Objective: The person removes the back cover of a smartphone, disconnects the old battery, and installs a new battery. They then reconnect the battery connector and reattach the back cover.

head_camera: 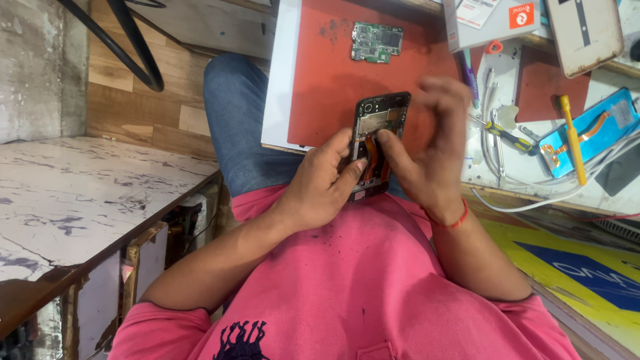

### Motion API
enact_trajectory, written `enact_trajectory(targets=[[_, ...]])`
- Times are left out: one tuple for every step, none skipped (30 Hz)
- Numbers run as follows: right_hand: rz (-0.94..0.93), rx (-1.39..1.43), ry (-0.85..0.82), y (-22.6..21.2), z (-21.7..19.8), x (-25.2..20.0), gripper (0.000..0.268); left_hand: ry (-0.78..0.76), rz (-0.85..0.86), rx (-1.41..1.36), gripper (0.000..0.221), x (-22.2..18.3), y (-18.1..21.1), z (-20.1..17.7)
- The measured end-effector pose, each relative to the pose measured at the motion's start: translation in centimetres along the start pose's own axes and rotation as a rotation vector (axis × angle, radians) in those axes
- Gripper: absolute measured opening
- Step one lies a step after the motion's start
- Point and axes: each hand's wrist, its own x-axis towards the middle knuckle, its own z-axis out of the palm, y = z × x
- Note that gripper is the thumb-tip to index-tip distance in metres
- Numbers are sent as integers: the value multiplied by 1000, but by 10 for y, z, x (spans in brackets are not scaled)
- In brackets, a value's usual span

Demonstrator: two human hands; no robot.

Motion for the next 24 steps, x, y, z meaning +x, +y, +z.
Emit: enact_trajectory(targets=[[-97, -281, 50, -4, -4, -2, 43, 27, -33, 70, 25, -2, 2, 0], [-124, -290, -7, -5, -5, -2, 36, 31, 7, 96, 23, -1, 3, -1], [-145, -301, -60, -6, -7, -3, 30, 27, 45, 122, 21, -1, 4, -1], [-167, -312, -114, -7, -8, -4, 24, 23, 82, 148, 19, -2, 5, -1], [-151, -321, -123, -7, -8, -4, 24, 16, 65, 142, 22, -1, 6, 0], [-135, -330, -133, -6, -8, -3, 23, 9, 47, 136, 25, -1, 8, 2], [-127, -337, -144, -5, -6, 0, 23, 9, 33, 132, 28, 0, 9, 2], [-118, -333, -146, -5, -7, 1, 24, 3, 50, 144, 28, 2, 10, 2], [-108, -323, -153, -6, -7, 2, 24, 2, 60, 155, 27, 1, 11, 2], [-98, -313, -160, -6, -7, 3, 25, 1, 70, 167, 27, 0, 11, 1], [-100, -313, -165, -5, -7, 2, 24, 1, 62, 167, 27, 0, 11, 1], [-102, -312, -169, -4, -8, 2, 24, 0, 54, 168, 27, -1, 11, 1], [-105, -313, -173, -3, -9, 2, 24, -1, 47, 168, 27, 0, 11, 2], [-139, -336, -157, -1, -9, 2, 25, -1, 50, 164, 27, 0, 11, 2], [-173, -358, -142, 0, -9, 1, 26, 1, 54, 160, 27, 1, 12, 2], [-208, -379, -126, 1, -8, 0, 27, 2, 57, 156, 26, 1, 12, 2], [-229, -395, -107, 2, -7, -1, 27, -1, 36, 152, 26, 1, 13, 2], [-250, -410, -89, 3, -7, -2, 27, -4, 15, 148, 26, 2, 14, 2], [-270, -425, -68, 3, -6, -3, 27, -10, -5, 144, 26, 3, 15, 2], [-257, -430, -80, 3, -6, -3, 26, -4, 11, 159, 27, 4, 16, 3], [-243, -434, -93, 3, -6, -3, 25, 2, 25, 173, 28, 4, 17, 3], [-229, -438, -106, 2, -7, -3, 25, 8, 40, 186, 29, 4, 17, 3], [-148, -369, -160, 2, -8, -2, 23, -9, 25, 187, 28, 4, 18, 4], [-66, -300, -215, 3, -9, 0, 22, -26, 10, 187, 27, 3, 17, 3]])
